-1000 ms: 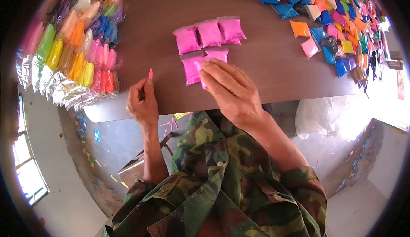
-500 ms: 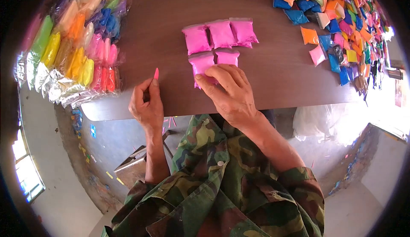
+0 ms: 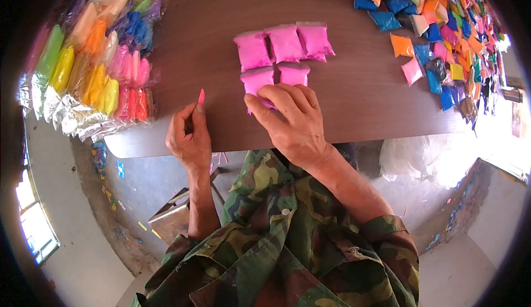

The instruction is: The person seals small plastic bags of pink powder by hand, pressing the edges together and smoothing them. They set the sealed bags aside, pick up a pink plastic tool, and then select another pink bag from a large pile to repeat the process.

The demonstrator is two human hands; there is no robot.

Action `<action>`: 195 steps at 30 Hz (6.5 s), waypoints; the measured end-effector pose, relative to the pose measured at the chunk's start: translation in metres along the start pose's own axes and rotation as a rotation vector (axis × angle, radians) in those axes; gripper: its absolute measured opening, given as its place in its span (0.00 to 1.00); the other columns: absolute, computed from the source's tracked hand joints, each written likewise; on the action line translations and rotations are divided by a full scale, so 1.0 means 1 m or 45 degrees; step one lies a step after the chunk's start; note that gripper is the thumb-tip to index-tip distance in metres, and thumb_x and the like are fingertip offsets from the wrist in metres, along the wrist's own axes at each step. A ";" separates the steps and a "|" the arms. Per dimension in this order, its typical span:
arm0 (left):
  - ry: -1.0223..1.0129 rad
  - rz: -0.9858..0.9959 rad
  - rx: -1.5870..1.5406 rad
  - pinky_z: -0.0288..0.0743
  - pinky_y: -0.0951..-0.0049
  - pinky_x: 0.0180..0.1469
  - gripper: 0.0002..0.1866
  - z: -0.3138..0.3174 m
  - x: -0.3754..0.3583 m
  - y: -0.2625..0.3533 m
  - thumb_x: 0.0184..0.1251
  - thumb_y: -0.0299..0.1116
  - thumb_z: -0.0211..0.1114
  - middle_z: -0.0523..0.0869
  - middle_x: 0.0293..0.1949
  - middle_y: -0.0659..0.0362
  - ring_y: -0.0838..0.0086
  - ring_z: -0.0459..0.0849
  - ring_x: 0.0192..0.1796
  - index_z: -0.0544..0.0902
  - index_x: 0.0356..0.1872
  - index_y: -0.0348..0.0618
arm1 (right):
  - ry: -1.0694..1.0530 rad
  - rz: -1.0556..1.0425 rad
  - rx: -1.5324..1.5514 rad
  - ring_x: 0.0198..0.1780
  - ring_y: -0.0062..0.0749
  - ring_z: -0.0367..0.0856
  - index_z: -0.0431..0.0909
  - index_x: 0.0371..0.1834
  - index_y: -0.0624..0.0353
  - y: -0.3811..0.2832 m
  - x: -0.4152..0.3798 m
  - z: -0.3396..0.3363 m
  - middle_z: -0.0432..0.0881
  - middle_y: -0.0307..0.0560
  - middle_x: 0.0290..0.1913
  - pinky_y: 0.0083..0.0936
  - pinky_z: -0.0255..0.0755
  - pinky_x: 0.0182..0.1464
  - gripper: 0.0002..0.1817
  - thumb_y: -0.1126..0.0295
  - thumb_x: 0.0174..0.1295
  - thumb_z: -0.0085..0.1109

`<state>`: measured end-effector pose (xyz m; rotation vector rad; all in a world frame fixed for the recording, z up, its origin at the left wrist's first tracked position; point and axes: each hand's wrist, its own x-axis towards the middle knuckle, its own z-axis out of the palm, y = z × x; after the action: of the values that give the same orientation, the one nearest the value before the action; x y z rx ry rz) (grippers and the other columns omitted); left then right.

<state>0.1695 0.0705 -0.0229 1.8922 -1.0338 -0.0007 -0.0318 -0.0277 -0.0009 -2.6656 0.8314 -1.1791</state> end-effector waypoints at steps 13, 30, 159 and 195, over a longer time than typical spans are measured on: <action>0.009 0.021 0.040 0.74 0.72 0.32 0.04 0.001 0.000 0.002 0.74 0.28 0.77 0.88 0.30 0.59 0.78 0.82 0.29 0.91 0.42 0.39 | 0.001 0.025 0.061 0.51 0.36 0.86 0.91 0.47 0.56 -0.001 0.002 -0.002 0.86 0.38 0.52 0.36 0.76 0.55 0.15 0.75 0.55 0.75; -0.028 0.139 0.077 0.73 0.65 0.31 0.02 0.002 0.001 0.004 0.73 0.25 0.75 0.85 0.30 0.56 0.68 0.80 0.28 0.89 0.41 0.38 | -0.005 0.089 0.058 0.63 0.34 0.81 0.85 0.52 0.52 -0.005 0.002 -0.011 0.82 0.36 0.58 0.42 0.71 0.66 0.17 0.71 0.59 0.73; -0.030 0.266 0.607 0.79 0.51 0.43 0.08 0.015 0.004 -0.006 0.84 0.32 0.64 0.88 0.39 0.47 0.48 0.88 0.40 0.84 0.48 0.38 | -0.789 1.445 0.633 0.37 0.33 0.89 0.91 0.41 0.59 0.197 -0.210 -0.311 0.92 0.48 0.37 0.35 0.82 0.45 0.16 0.58 0.78 0.64; 0.034 0.252 0.679 0.77 0.50 0.40 0.07 0.018 0.003 -0.024 0.85 0.30 0.62 0.86 0.37 0.45 0.46 0.85 0.37 0.81 0.46 0.37 | 0.134 1.299 -0.737 0.59 0.51 0.90 0.91 0.61 0.38 0.569 -0.055 -0.379 0.93 0.53 0.55 0.50 0.78 0.61 0.18 0.59 0.68 0.69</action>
<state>0.1798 0.0595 -0.0490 2.2398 -1.2887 0.4544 -0.5818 -0.4353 0.0491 -1.8915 2.4160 -0.8445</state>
